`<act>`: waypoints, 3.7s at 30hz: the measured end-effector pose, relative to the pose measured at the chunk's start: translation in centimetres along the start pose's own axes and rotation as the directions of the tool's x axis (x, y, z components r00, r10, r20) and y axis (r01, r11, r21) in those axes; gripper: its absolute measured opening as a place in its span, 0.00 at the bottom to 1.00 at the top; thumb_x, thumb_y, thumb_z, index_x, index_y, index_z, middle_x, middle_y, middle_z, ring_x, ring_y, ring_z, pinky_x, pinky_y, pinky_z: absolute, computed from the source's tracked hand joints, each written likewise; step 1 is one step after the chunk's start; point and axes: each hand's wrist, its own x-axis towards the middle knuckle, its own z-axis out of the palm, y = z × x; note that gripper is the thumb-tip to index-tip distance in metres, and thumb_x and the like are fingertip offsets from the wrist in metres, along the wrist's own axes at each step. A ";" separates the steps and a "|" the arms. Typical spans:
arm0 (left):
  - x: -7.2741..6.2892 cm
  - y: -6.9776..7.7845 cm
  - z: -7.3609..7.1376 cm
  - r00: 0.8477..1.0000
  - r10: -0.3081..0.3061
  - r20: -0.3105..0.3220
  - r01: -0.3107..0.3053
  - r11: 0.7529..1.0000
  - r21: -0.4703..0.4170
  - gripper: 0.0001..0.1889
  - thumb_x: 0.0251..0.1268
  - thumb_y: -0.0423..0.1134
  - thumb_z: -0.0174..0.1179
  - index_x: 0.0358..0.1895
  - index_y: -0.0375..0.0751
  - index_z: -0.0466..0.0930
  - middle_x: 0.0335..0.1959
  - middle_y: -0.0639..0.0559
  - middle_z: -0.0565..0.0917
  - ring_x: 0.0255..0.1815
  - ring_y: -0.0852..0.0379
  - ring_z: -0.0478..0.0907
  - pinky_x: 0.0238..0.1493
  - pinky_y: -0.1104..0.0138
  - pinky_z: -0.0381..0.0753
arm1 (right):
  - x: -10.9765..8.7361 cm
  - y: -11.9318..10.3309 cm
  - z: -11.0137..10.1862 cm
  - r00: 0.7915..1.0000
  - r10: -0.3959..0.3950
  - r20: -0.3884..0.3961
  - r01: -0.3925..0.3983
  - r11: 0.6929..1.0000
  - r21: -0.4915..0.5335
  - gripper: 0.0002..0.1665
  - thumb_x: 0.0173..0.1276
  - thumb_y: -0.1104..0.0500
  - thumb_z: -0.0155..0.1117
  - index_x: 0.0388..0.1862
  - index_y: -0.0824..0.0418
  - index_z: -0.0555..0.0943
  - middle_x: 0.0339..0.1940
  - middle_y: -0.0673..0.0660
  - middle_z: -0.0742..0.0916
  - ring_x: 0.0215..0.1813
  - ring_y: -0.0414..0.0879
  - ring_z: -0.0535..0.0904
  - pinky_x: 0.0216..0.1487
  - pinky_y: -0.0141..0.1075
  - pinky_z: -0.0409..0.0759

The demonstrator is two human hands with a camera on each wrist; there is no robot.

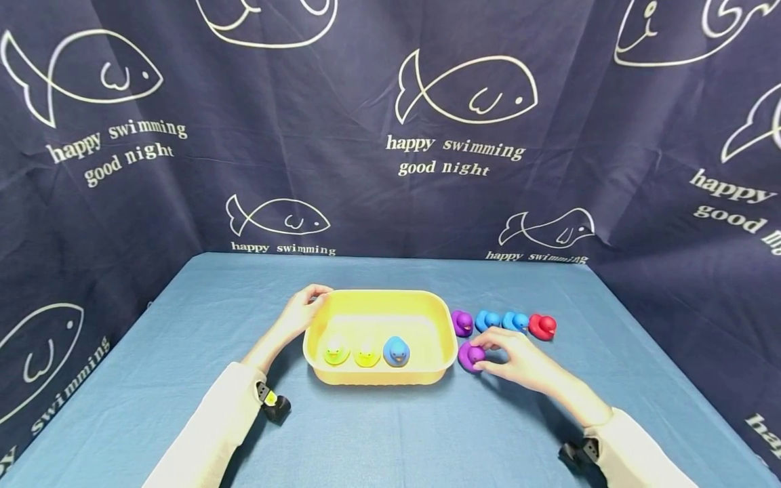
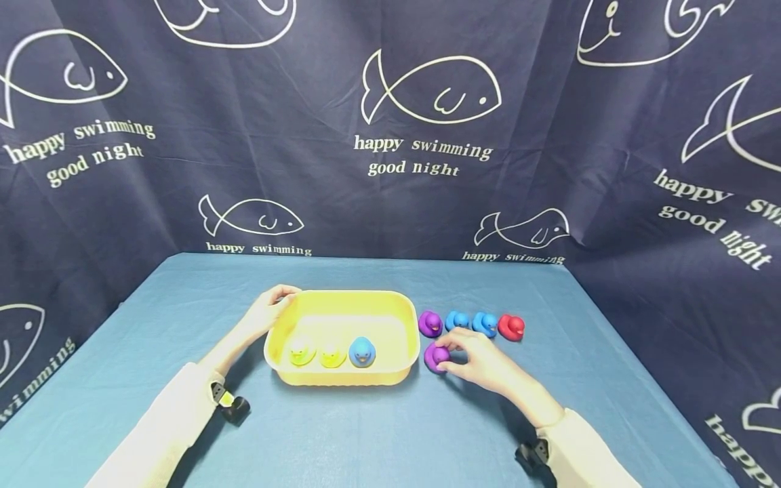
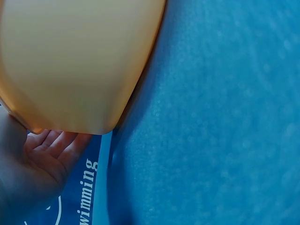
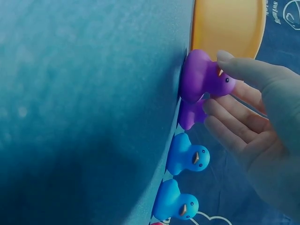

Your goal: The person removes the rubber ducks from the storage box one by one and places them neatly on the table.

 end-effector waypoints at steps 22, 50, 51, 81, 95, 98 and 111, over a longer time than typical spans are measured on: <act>0.0 -0.1 -0.1 1.000 0.010 -0.009 -0.010 1.000 -0.008 0.13 0.71 0.37 0.50 0.50 0.33 0.77 0.47 0.39 0.81 0.44 0.49 0.78 0.43 0.67 0.75 | 0.0 0.1 0.1 0.996 0.082 0.040 -0.085 0.994 0.065 0.18 0.50 0.64 0.74 0.42 0.62 0.81 0.40 0.54 0.86 0.38 0.42 0.82 0.40 0.40 0.81; 0.0 -0.1 -0.1 1.000 0.013 -0.003 -0.013 1.000 0.001 0.13 0.71 0.37 0.49 0.50 0.33 0.77 0.46 0.39 0.81 0.41 0.51 0.78 0.42 0.67 0.75 | 1.8 -1.3 -1.4 0.997 0.061 -0.043 -0.062 0.998 -0.018 0.24 0.49 0.61 0.75 0.47 0.59 0.81 0.42 0.51 0.85 0.46 0.44 0.82 0.47 0.36 0.80; 0.0 -0.1 -0.1 1.000 0.012 -0.002 -0.012 1.000 -0.002 0.13 0.71 0.37 0.49 0.50 0.33 0.77 0.46 0.39 0.81 0.41 0.51 0.78 0.42 0.67 0.75 | 2.0 -1.4 -1.4 0.997 0.047 -0.054 -0.048 0.999 -0.014 0.24 0.49 0.62 0.75 0.47 0.58 0.81 0.42 0.50 0.85 0.46 0.44 0.82 0.48 0.33 0.79; 0.0 -0.1 0.0 1.000 0.013 -0.007 -0.013 1.000 0.000 0.12 0.71 0.37 0.50 0.49 0.34 0.77 0.46 0.39 0.81 0.43 0.50 0.77 0.44 0.67 0.74 | 6.7 -4.7 2.3 0.997 -0.081 0.002 0.081 0.994 0.069 0.24 0.49 0.61 0.75 0.47 0.63 0.81 0.44 0.54 0.85 0.49 0.48 0.79 0.52 0.43 0.76; 0.1 -0.1 -0.1 1.000 0.003 0.000 -0.003 1.000 0.006 0.13 0.71 0.38 0.49 0.50 0.34 0.77 0.47 0.39 0.80 0.43 0.50 0.77 0.43 0.66 0.75 | 8.1 -5.3 4.0 0.989 -0.145 0.026 0.139 0.978 0.155 0.22 0.52 0.61 0.73 0.46 0.64 0.81 0.43 0.57 0.85 0.49 0.48 0.78 0.52 0.41 0.76; 0.1 -0.2 0.0 1.000 -0.002 -0.001 0.002 1.000 0.005 0.13 0.71 0.39 0.49 0.50 0.35 0.77 0.47 0.40 0.81 0.42 0.52 0.77 0.42 0.67 0.75 | 8.5 -5.3 4.4 0.985 -0.167 0.034 0.160 0.975 0.155 0.20 0.53 0.61 0.72 0.45 0.65 0.81 0.43 0.57 0.85 0.49 0.48 0.78 0.54 0.42 0.75; 0.3 -0.4 0.1 1.000 -0.006 -0.004 0.006 1.000 0.014 0.14 0.71 0.40 0.49 0.50 0.36 0.77 0.46 0.41 0.81 0.42 0.53 0.78 0.42 0.69 0.74 | 9.7 -5.1 5.7 0.970 -0.241 0.029 0.233 0.957 0.172 0.22 0.51 0.61 0.74 0.45 0.67 0.81 0.40 0.58 0.85 0.43 0.47 0.80 0.51 0.41 0.78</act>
